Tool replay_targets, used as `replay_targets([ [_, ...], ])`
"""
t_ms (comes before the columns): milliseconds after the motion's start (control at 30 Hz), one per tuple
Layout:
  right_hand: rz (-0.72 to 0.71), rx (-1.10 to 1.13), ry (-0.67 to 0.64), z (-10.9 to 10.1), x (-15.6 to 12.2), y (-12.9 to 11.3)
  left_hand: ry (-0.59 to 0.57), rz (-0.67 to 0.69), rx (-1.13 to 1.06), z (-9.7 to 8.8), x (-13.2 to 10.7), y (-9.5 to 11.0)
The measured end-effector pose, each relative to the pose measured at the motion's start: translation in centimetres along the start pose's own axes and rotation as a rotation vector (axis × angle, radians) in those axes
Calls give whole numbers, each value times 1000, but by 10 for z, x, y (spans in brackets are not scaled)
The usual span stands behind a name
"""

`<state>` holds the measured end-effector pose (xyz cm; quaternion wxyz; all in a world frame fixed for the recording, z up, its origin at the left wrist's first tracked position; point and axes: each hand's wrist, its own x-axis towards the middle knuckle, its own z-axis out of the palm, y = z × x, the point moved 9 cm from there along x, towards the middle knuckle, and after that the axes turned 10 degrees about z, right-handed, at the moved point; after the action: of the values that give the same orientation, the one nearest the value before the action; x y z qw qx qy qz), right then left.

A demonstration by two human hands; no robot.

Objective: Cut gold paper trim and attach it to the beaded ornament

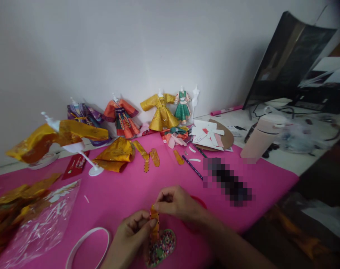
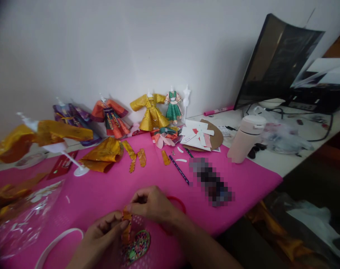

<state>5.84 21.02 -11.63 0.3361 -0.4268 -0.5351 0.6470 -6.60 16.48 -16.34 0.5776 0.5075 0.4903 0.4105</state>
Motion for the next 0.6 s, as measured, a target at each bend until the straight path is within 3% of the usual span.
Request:
replay_targets([
  [233, 4, -19, -27, 1, -1, -3, -6, 11, -37, -6, 4, -14],
  [600, 6, -27, -15, 0, -3, -6, 18, -8, -14, -5, 1, -9],
])
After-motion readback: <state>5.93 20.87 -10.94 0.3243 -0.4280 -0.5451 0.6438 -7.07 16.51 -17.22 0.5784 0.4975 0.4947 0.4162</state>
